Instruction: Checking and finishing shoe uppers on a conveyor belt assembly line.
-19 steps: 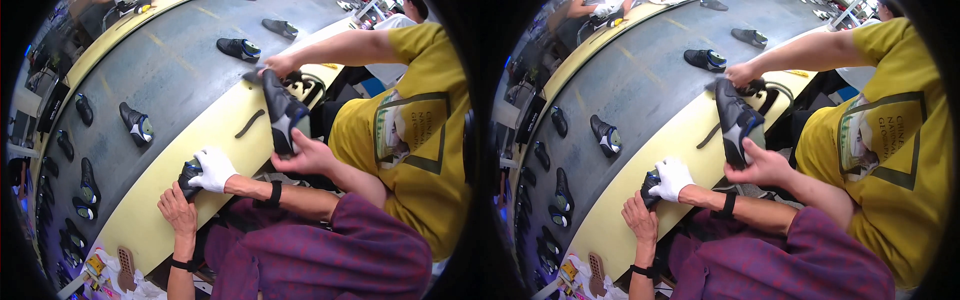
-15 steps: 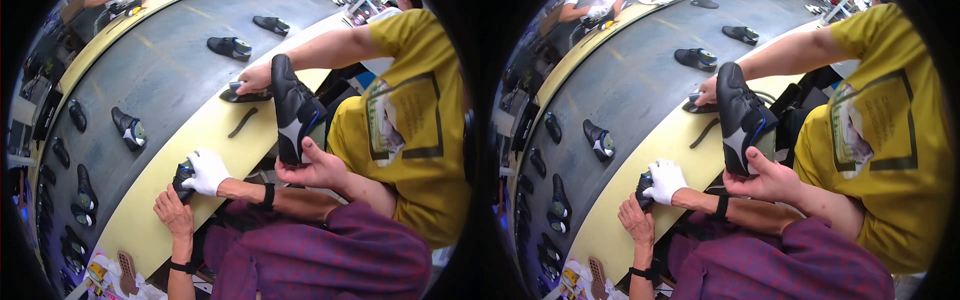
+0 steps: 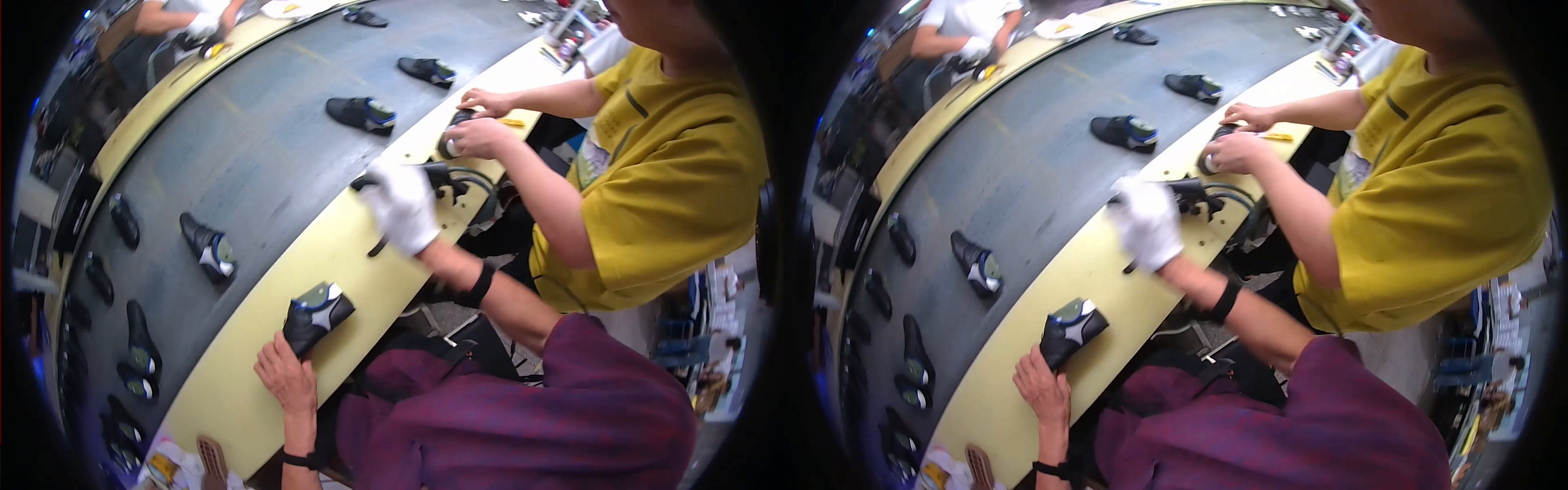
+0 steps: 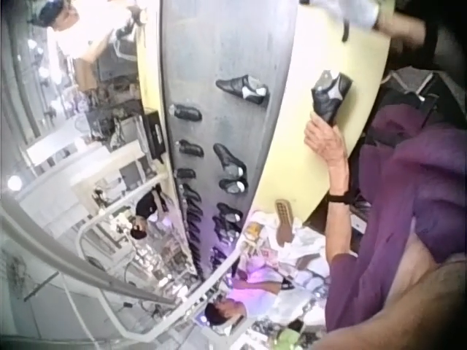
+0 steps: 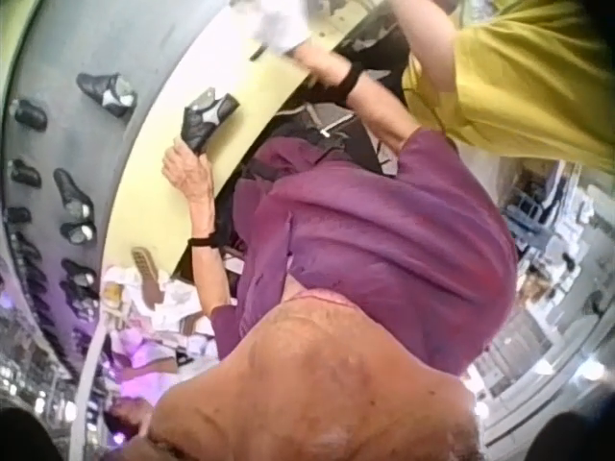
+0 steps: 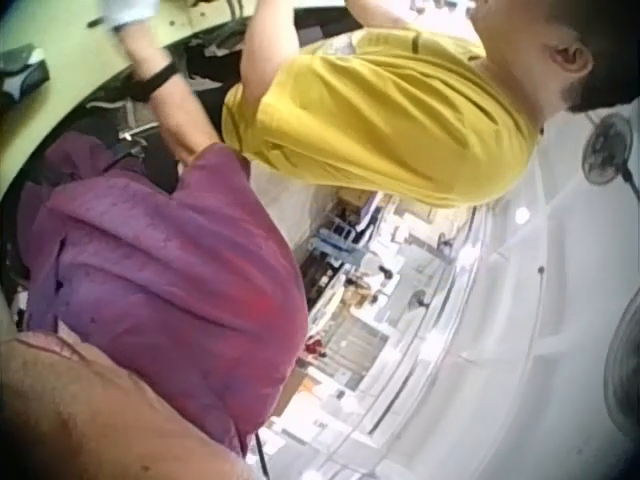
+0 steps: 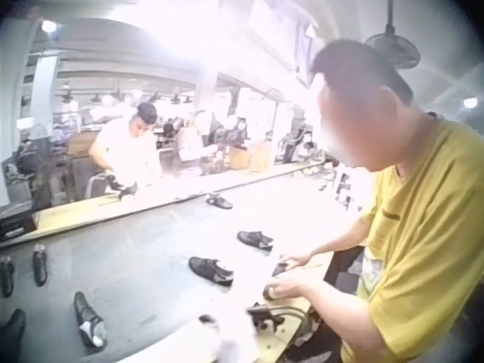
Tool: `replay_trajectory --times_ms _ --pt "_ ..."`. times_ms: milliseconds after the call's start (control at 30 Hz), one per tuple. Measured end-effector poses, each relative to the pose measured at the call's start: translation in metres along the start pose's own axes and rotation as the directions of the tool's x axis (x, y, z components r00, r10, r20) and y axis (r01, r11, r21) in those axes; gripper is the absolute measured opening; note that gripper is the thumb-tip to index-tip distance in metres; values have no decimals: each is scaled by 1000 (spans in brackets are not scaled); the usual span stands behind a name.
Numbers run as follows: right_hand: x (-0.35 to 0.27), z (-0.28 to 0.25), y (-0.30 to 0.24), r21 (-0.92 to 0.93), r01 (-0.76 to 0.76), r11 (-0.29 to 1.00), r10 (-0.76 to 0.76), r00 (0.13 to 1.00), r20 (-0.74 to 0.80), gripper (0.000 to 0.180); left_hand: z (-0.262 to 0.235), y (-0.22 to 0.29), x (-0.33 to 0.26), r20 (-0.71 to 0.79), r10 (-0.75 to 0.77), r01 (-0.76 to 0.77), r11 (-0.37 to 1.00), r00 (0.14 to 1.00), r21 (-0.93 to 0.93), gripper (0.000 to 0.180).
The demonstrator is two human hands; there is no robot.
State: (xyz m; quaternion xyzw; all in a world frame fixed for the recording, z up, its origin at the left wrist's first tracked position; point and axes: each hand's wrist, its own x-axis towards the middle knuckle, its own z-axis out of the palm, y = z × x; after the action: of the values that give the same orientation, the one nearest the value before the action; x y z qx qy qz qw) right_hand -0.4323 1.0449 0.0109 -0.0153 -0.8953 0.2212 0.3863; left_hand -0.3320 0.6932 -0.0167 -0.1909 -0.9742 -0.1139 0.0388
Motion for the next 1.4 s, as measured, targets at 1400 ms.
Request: replay_trajectory --times_ms 1400 --pt "7 -4 -198 -353 -217 910 340 -96 935 48 13 -83 -21 -211 3 -44 981 977 -190 32"
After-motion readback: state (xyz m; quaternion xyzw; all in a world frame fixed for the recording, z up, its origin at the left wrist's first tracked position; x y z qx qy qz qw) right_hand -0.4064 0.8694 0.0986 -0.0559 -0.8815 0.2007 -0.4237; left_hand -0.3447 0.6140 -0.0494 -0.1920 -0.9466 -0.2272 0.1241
